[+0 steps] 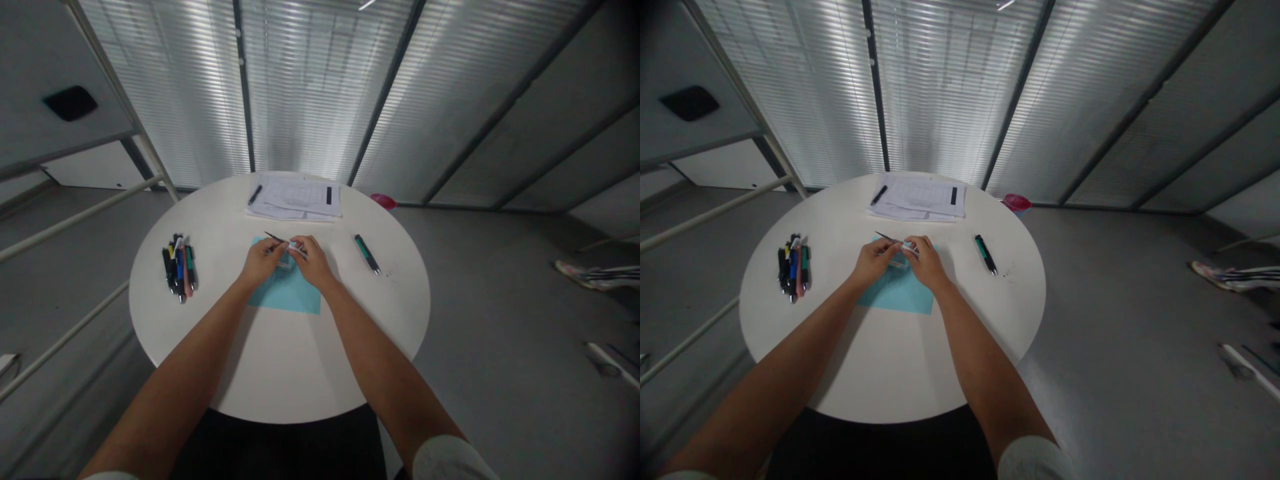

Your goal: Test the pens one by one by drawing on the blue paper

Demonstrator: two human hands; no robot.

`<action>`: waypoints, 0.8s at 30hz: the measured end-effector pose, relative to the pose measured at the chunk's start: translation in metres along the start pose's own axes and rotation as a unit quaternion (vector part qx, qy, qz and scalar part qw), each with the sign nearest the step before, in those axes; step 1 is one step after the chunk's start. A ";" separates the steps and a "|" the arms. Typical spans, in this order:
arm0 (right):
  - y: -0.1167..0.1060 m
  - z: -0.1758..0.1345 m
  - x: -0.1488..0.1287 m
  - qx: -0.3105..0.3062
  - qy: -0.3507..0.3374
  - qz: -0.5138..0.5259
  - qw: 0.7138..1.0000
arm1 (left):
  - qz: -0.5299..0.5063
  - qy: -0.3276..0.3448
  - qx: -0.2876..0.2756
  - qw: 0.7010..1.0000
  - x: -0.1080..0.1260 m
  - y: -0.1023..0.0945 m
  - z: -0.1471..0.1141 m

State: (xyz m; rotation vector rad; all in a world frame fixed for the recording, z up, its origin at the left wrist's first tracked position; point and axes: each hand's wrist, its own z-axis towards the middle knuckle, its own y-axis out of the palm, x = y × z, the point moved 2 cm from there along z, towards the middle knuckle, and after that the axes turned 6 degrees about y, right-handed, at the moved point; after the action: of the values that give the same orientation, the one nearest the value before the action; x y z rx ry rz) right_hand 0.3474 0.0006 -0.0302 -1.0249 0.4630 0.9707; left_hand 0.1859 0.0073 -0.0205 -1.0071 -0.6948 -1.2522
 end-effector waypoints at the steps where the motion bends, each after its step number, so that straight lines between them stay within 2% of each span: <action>1: 0.000 0.000 0.000 0.001 0.001 0.001 1.000 | 0.005 0.000 0.001 1.000 0.000 0.000 0.000; 4: 0.001 0.001 0.001 0.016 0.001 0.004 1.000 | 0.038 0.021 -0.004 0.999 0.001 -0.002 0.000; 6: -0.001 0.001 0.002 0.042 0.009 0.007 0.999 | 0.101 0.041 -0.019 0.994 0.001 -0.004 0.000; 10: -0.005 0.002 0.005 0.101 0.027 0.006 0.995 | 0.286 0.036 -0.057 0.956 -0.006 -0.008 -0.003; 13: -0.007 0.002 0.007 0.132 0.028 0.011 0.991 | 0.359 0.002 -0.074 0.930 -0.012 -0.010 -0.004; 18: -0.007 0.002 0.008 0.122 0.043 0.007 0.992 | 0.380 -0.009 -0.089 0.921 -0.010 -0.009 -0.005; 24: -0.008 0.001 0.005 0.122 0.056 0.003 0.991 | 0.348 -0.001 -0.114 0.931 -0.008 -0.016 -0.004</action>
State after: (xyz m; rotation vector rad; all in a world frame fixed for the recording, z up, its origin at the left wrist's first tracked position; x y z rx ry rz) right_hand 0.3568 0.0024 -0.0299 -0.8589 0.6626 0.8409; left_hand 0.1685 0.0068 -0.0259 -1.2966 -0.1497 -0.7080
